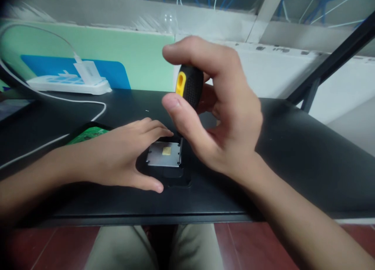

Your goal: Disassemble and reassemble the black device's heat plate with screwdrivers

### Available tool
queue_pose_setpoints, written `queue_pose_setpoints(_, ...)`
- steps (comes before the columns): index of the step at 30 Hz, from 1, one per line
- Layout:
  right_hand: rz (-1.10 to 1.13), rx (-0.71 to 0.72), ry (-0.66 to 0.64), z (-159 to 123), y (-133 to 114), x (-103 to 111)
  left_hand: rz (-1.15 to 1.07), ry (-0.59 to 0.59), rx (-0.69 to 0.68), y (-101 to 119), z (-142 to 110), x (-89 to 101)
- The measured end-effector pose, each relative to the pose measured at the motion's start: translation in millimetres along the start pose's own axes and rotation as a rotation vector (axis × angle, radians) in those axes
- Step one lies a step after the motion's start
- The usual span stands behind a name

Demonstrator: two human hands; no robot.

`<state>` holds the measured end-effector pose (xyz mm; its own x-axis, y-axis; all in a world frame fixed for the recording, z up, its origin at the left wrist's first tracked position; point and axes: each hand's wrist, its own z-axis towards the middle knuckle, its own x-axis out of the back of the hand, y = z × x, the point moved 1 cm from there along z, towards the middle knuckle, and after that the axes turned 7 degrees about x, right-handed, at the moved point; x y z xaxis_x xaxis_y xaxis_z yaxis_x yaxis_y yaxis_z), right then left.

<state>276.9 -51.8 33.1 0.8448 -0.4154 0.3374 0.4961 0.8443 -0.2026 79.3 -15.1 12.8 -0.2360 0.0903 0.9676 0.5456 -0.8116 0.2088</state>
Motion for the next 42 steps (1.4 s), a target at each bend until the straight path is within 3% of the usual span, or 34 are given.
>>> queue_pose_setpoints(3,-0.095,-0.036,-0.044,0,3,-3,0.001,0.027,-0.005,1,-1,-0.7)
queue_pose_setpoints(6,-0.042,0.090,-0.150,-2,23,-3,-0.005,0.052,-0.009,1,-1,-3.4)
queue_pose_setpoints(8,-0.009,0.163,-0.091,-4,36,-1,-0.003,0.055,-0.007,1,-1,-5.0)
queue_pose_setpoints(14,-0.078,0.065,0.107,0,37,2,-0.061,0.046,0.034,-3,-3,-0.7)
queue_pose_setpoints(16,-0.053,0.036,0.167,2,36,1,-0.124,0.116,0.092,-9,-1,4.6)
queue_pose_setpoints(22,0.120,-0.091,0.177,-4,44,-13,-0.320,0.538,0.385,-28,5,26.8)
queue_pose_setpoints(26,0.151,-0.138,0.113,-11,44,-22,-0.270,0.692,0.436,-34,2,33.2)
queue_pose_setpoints(29,0.171,-0.152,0.084,-12,44,-25,-0.105,0.687,0.366,-34,1,31.0)
queue_pose_setpoints(33,0.148,-0.149,0.088,-12,46,-25,0.077,0.586,0.301,-33,4,25.0)
queue_pose_setpoints(37,0.138,-0.169,0.072,-12,47,-24,0.124,0.534,0.297,-33,5,24.5)
queue_pose_setpoints(42,0.142,-0.176,0.073,-16,50,-24,0.124,0.495,0.186,-35,0,28.6)
